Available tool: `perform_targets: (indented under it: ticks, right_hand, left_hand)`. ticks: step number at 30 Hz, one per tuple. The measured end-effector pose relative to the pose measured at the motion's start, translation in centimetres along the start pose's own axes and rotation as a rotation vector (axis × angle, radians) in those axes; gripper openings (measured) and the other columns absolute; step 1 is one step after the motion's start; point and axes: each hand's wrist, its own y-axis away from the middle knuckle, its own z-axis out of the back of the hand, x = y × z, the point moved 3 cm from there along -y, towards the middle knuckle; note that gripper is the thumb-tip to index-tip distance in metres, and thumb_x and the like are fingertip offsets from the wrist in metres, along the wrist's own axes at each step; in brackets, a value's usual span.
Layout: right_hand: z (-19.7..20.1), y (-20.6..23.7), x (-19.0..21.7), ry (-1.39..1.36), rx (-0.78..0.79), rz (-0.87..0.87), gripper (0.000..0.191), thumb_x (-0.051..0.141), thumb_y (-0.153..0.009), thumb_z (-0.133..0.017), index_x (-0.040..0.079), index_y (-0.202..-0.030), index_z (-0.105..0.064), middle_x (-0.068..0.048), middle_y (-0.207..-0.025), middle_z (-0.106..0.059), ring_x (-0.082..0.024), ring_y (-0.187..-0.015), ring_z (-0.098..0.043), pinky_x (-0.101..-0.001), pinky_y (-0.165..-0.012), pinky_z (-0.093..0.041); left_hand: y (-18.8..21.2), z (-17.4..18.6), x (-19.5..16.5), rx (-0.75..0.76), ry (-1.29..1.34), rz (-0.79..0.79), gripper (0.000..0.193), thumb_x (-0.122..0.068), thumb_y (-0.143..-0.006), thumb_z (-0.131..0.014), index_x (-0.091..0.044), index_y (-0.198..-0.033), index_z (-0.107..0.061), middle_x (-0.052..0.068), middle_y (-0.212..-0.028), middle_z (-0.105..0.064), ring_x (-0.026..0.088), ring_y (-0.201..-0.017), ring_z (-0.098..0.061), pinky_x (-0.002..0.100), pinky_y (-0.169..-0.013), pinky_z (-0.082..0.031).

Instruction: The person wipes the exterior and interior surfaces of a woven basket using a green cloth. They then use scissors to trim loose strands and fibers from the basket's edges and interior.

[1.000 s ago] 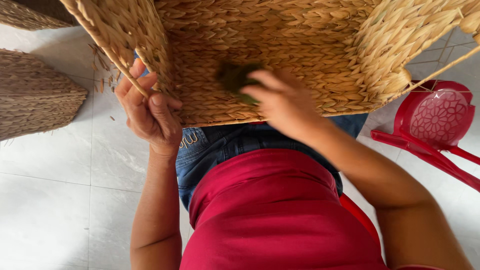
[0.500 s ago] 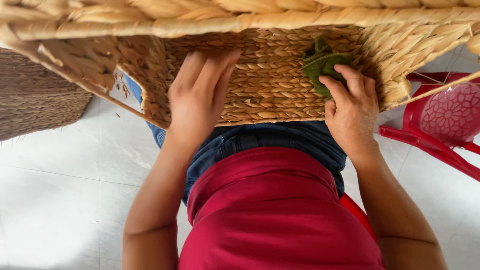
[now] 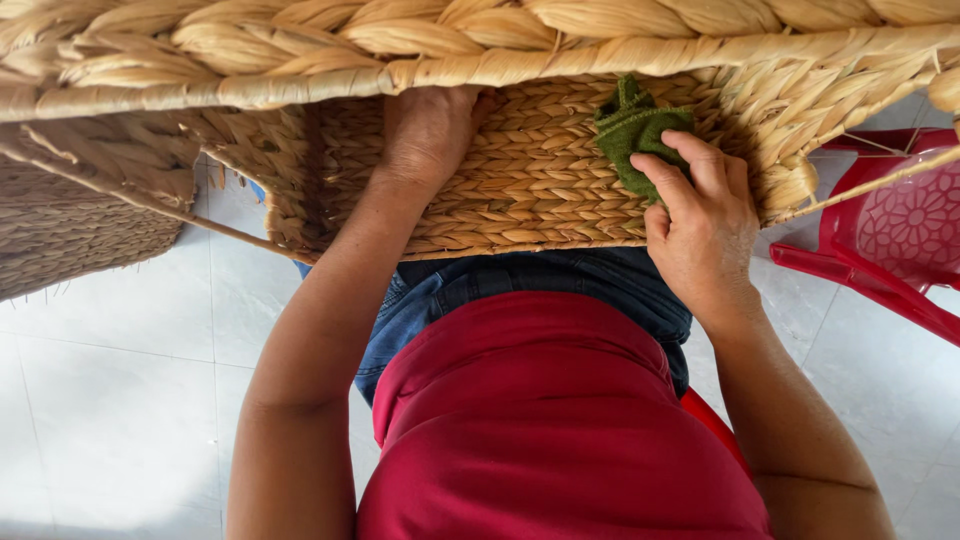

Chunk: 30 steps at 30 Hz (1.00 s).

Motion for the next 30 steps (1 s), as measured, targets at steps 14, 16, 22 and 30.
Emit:
perform_targets:
  ticks: [14, 16, 22, 30]
  right_hand:
    - [0.0, -0.3, -0.1, -0.004, 0.005, 0.001, 0.053, -0.008, -0.081, -0.069, 0.013, -0.130, -0.073, -0.007, -0.140, -0.060, -0.034, -0.116, -0.059, -0.0441, -0.097, -0.054]
    - [0.0, -0.3, -0.1, 0.000, 0.007, 0.001, 0.053, -0.008, -0.081, -0.068, 0.013, -0.130, -0.073, -0.007, -0.140, -0.060, -0.034, -0.115, -0.059, -0.0437, -0.096, -0.054]
    - [0.2, -1.0, 0.2, 0.022, 0.058, 0.024, 0.050, -0.003, -0.083, -0.071, 0.013, -0.131, -0.073, -0.009, -0.140, -0.059, -0.035, -0.120, -0.058, -0.0454, -0.101, -0.052]
    - [6.0, -2.6, 1.6, -0.171, -0.011, 0.147, 0.033, 0.011, -0.088, -0.070, 0.012, -0.121, -0.073, -0.011, -0.133, -0.065, -0.031, -0.121, -0.061, -0.0487, -0.093, -0.052]
  left_hand:
    - [-0.2, 0.0, 0.6, 0.156, 0.019, 0.036, 0.033, -0.034, -0.102, -0.068, -0.004, -0.114, -0.071, 0.014, -0.083, -0.072, 0.023, -0.069, -0.071, 0.040, -0.065, -0.060]
    - [-0.1, 0.3, 0.7, 0.165, 0.043, 0.040, 0.033, -0.034, -0.102, -0.068, -0.004, -0.114, -0.071, 0.014, -0.084, -0.072, 0.023, -0.071, -0.071, 0.040, -0.065, -0.060]
    - [-0.1, 0.2, 0.1, 0.187, 0.082, 0.042, 0.033, -0.034, -0.100, -0.068, -0.004, -0.115, -0.071, 0.015, -0.087, -0.072, 0.024, -0.075, -0.070, 0.041, -0.068, -0.059]
    - [0.5, 0.8, 0.7, 0.178, 0.076, 0.054, 0.033, -0.033, -0.099, -0.068, -0.004, -0.116, -0.071, 0.015, -0.091, -0.071, 0.026, -0.080, -0.069, 0.042, -0.072, -0.058]
